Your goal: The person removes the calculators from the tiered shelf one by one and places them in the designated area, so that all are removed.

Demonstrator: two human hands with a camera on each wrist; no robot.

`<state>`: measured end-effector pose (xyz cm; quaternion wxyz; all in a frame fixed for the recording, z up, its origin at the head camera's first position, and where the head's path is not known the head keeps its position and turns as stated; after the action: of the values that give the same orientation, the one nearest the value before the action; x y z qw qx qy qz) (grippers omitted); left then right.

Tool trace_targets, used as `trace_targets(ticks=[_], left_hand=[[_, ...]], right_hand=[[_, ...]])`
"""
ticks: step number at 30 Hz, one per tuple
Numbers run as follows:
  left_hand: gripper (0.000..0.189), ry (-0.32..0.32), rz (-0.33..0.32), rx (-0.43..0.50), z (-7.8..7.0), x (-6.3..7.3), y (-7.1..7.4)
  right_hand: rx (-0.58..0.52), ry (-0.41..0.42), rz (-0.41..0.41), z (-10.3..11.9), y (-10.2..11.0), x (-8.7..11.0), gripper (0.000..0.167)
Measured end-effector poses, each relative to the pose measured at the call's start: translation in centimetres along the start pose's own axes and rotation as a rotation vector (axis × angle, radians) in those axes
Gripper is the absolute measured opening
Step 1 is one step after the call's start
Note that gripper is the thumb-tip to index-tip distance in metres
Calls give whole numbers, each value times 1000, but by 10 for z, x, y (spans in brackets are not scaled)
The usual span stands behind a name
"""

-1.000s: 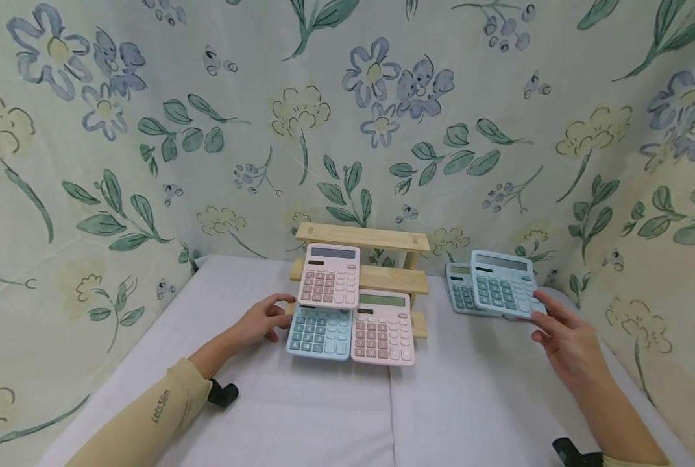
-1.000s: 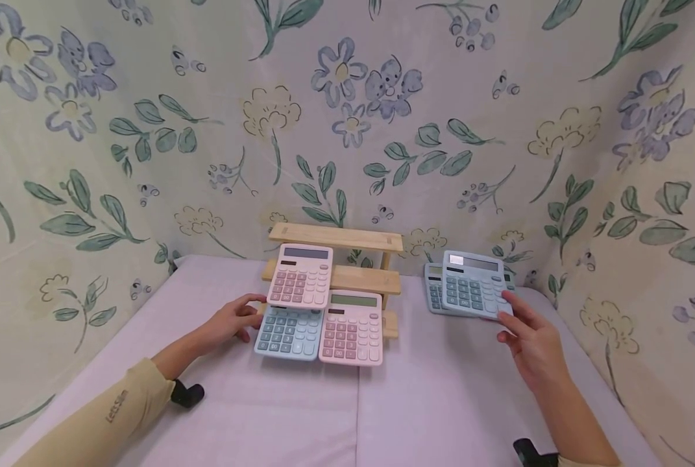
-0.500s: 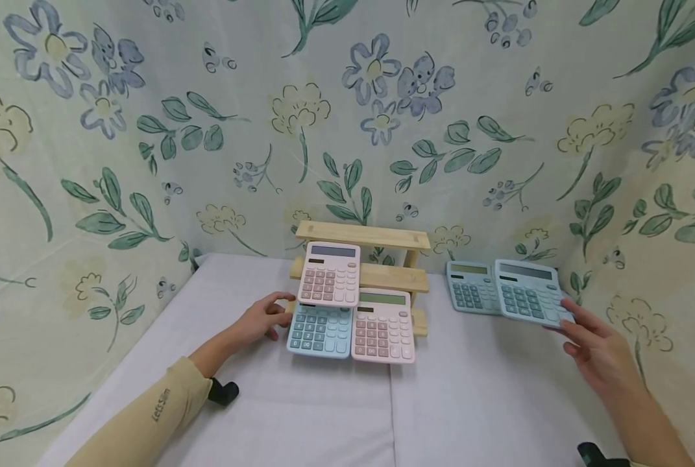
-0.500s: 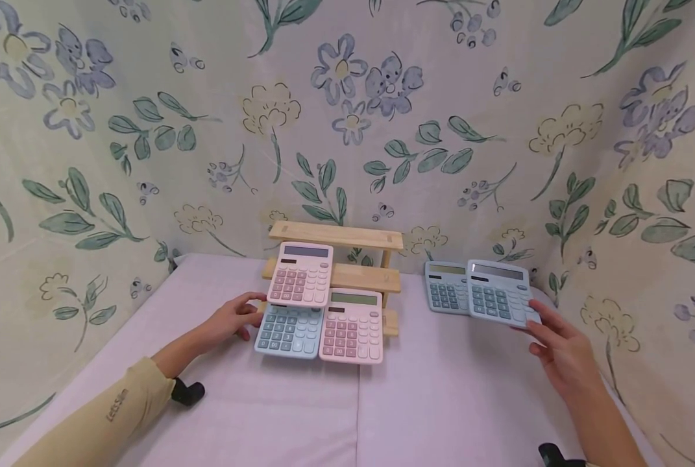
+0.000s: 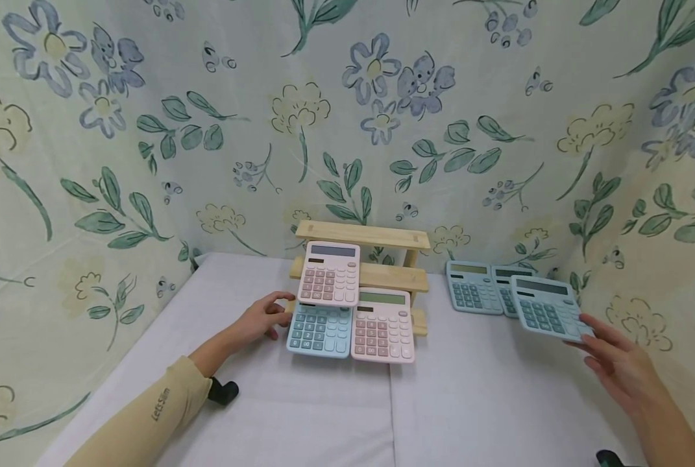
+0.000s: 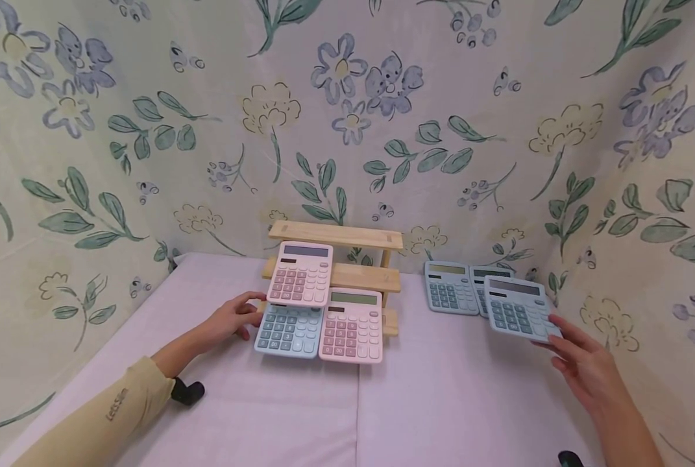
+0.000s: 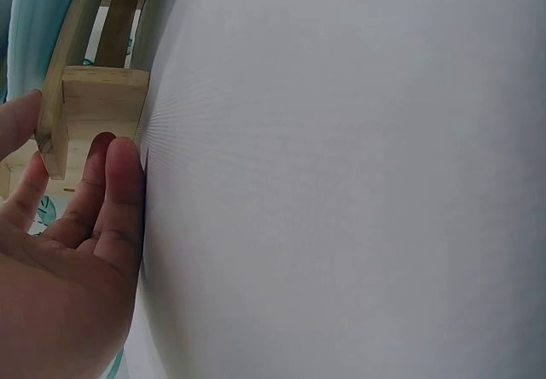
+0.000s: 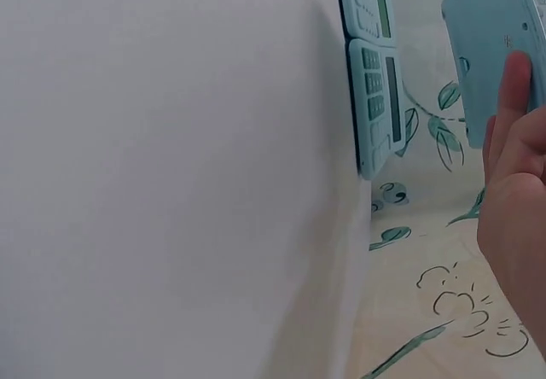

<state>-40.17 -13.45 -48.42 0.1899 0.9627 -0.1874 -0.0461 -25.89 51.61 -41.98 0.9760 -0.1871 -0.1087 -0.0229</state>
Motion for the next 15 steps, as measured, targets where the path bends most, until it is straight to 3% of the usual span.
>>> trace_targets(ticks=[7,15], left_hand=[[52,-3,6,-1,0,0,-1],[51,-1,7,4,0,0,0]], right_hand=[[35,-56,-46,-11,27,-2,41],[10,-111,-9,-21,49,-3,39]])
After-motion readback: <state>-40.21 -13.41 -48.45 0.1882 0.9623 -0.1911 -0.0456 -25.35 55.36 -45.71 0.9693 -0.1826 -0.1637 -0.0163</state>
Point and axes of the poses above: each hand's wrist, its own x-axis away from the middle knuckle, its own y-axis out of the back of the hand, z = x × y, the point moved 9 cm from there along -x, towards the middle knuckle, and after that the axes turned 11 degrees about -y, right-handed, at the moved point
